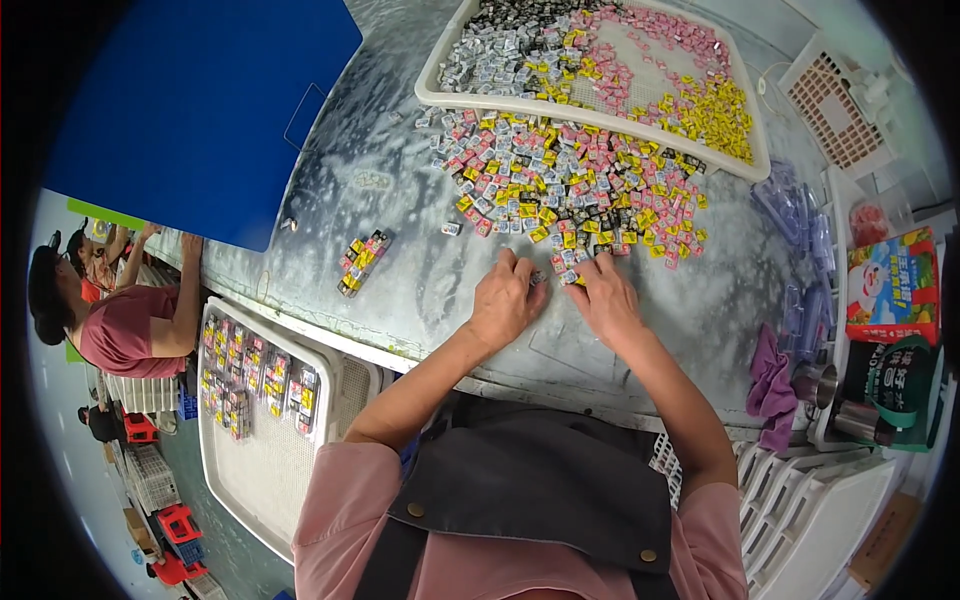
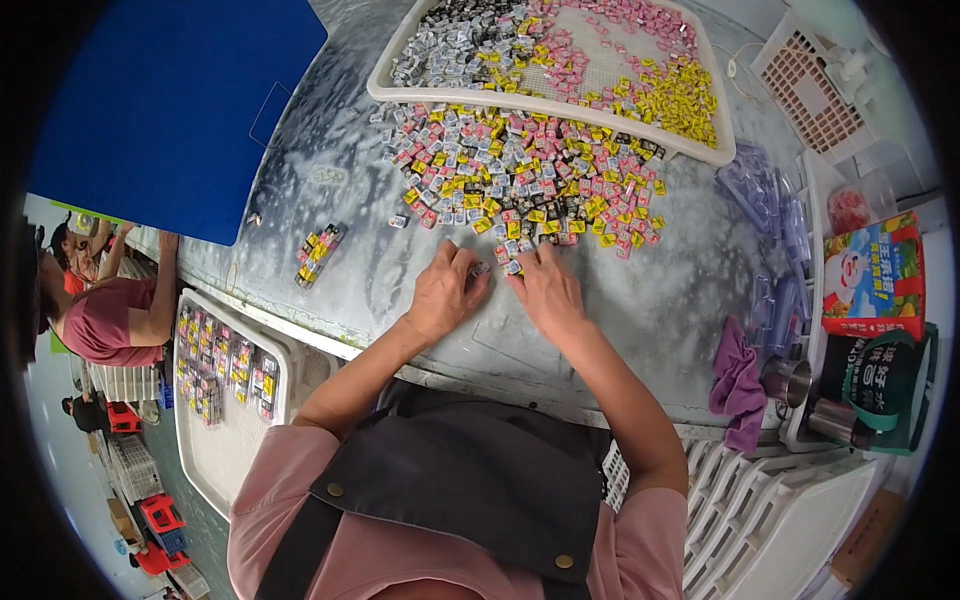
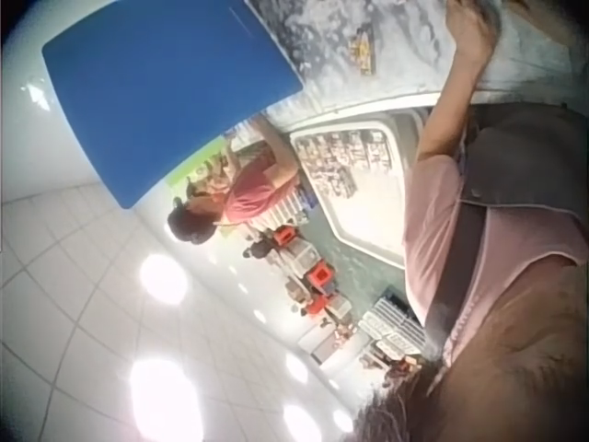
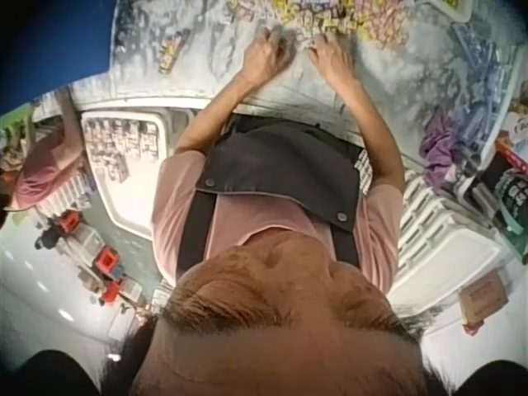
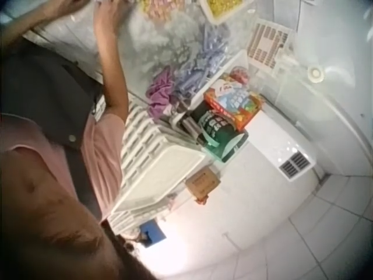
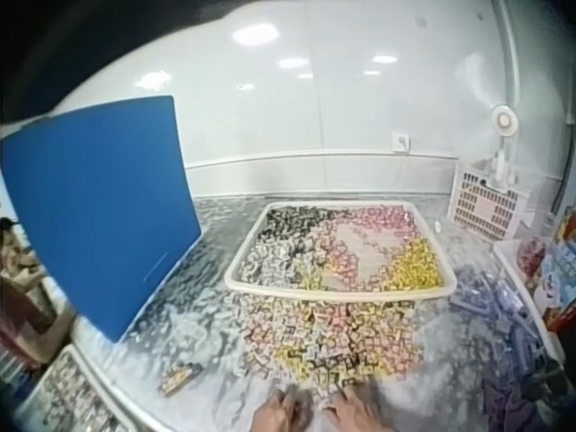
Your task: Sort and package small colorful toy components into plastic sleeves and bundle them with rubber bands.
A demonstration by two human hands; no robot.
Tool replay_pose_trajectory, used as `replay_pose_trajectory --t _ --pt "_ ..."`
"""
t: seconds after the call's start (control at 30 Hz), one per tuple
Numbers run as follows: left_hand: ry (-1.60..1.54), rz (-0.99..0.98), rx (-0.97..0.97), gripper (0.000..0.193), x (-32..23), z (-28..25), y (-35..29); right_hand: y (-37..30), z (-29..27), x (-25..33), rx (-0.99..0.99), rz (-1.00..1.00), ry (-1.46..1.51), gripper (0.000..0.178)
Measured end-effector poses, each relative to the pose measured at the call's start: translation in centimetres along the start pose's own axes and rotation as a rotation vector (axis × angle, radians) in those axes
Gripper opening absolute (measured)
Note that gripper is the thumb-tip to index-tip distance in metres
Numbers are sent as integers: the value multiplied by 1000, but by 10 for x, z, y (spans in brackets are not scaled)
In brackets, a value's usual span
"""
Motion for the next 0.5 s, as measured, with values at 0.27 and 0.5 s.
replay_pose_trajectory --t 0.27,0.5 --pt "-44 84 7 31 -1 -7 0 6 13 7 -27 -22 -53 29" --pt "-18 61 28 34 0 -7 6 -2 1 4 3 -5 -12 24"
Point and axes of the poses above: each hand's wrist, its own y-axis towards the middle knuckle, its own z-axis out of the palm, x = y × z, the point moved 6 cm from there along y, towards the middle knuckle, and after that the axes turned 7 degrees about y, right-handed, at the moved point
